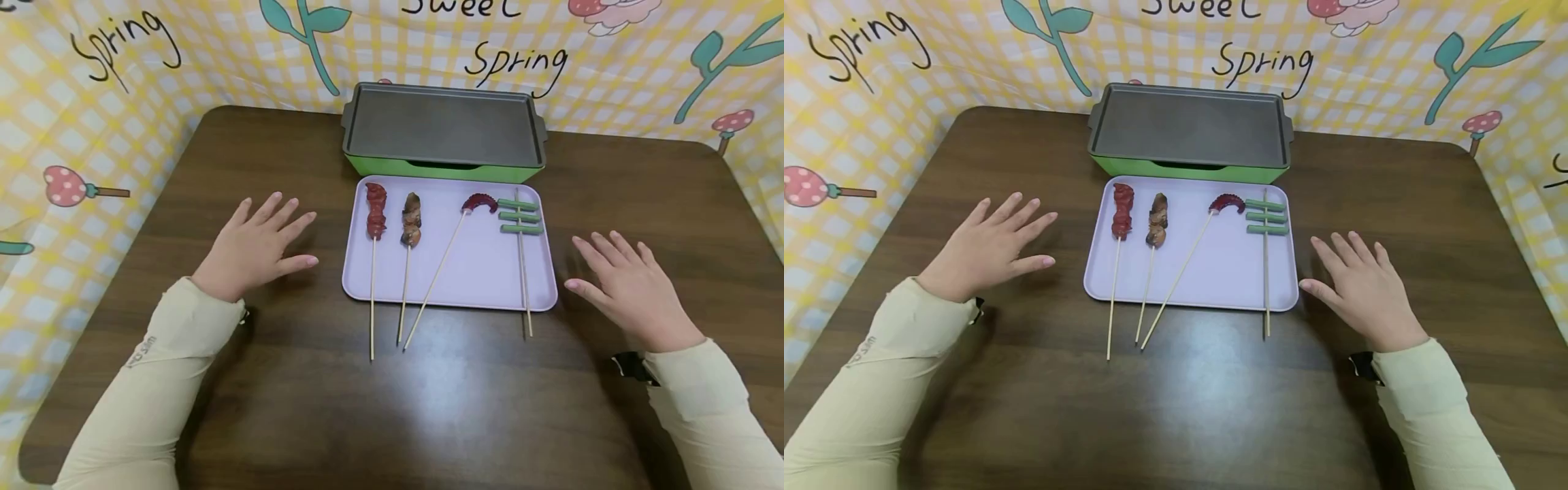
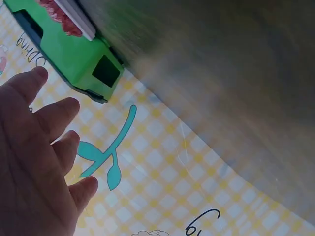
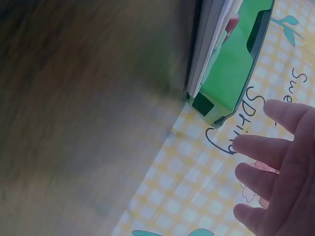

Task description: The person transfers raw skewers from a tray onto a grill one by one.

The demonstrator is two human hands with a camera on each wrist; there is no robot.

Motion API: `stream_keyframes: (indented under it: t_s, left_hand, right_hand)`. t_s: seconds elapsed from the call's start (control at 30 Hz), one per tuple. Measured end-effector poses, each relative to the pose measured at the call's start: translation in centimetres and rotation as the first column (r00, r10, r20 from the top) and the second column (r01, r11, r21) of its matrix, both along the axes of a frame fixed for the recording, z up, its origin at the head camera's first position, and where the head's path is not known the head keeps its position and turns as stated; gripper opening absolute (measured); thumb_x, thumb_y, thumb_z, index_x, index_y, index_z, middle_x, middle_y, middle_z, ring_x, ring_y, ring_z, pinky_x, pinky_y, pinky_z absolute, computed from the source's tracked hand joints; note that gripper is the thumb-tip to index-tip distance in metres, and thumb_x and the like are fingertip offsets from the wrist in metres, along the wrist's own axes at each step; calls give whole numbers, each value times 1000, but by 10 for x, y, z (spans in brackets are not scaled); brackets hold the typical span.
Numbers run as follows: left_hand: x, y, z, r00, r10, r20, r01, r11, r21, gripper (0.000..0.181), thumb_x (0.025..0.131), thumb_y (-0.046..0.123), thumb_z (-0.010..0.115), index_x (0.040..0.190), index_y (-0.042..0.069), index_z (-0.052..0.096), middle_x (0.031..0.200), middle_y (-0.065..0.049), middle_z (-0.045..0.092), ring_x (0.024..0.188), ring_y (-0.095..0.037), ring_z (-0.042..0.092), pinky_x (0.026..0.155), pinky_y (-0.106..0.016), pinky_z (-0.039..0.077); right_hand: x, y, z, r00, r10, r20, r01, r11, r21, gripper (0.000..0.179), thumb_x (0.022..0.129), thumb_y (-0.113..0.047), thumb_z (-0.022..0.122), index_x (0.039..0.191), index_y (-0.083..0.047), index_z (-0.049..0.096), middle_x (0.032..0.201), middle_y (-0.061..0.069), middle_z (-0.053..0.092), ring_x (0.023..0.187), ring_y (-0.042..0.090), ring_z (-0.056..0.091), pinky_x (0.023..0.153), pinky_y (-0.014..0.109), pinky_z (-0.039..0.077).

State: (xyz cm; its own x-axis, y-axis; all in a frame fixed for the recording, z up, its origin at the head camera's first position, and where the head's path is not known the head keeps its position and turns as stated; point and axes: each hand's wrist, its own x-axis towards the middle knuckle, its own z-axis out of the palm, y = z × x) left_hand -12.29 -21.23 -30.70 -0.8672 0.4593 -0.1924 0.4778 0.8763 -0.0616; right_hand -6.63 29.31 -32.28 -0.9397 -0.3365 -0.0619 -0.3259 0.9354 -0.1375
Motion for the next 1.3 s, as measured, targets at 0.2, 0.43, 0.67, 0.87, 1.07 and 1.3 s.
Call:
stream_keyframes:
  t_s: [0.2,0.43,0.67,0.87,1.07,1.3]
  left_hand:
    - [-6,1,2,999,-47,-8,47,999,-6,75,92,59,49,149,12,36,152,-19,31,143,-38,18,110,-61,12]
    - [-14,10,-2,994,-108,5,108,994,-5,72,93,58,48,148,13,38,151,-17,34,142,-37,20,110,-61,15]
    - [-19,20,-7,987,-157,18,157,987,-23,73,93,59,47,147,11,40,151,-14,36,142,-35,21,110,-60,17]
    - [-21,25,-7,980,-196,32,198,978,-62,73,92,60,47,146,12,42,150,-11,38,142,-33,23,110,-60,16]
    - [-22,34,-6,970,-239,46,242,966,-90,74,91,61,47,146,12,42,150,-10,38,142,-32,23,110,-59,16]
    - [-23,39,-13,964,-255,68,262,956,-133,73,91,61,48,146,13,42,151,-10,36,143,-32,22,110,-59,16]
  right_hand:
    - [1,-3,2,999,-17,-45,16,1000,-22,63,95,-41,56,139,4,45,132,32,50,124,46,44,102,63,25]
    - [2,-9,1,992,-104,73,114,983,-144,60,97,-37,55,140,2,43,127,31,54,107,46,57,81,60,44]
    - [5,-15,4,971,-185,154,228,908,-351,48,95,-28,60,131,4,53,107,24,67,96,39,63,76,51,48]
    - [4,-19,5,930,-216,299,330,848,-414,46,95,-27,61,128,5,55,101,21,69,83,29,67,75,46,50]
    - [2,-26,3,871,-210,443,423,780,-462,48,94,-25,62,127,9,54,91,16,72,67,20,69,76,40,52]
    - [3,-30,0,823,-185,537,486,719,-497,54,91,-19,66,132,11,46,87,14,72,66,22,69,71,31,55]
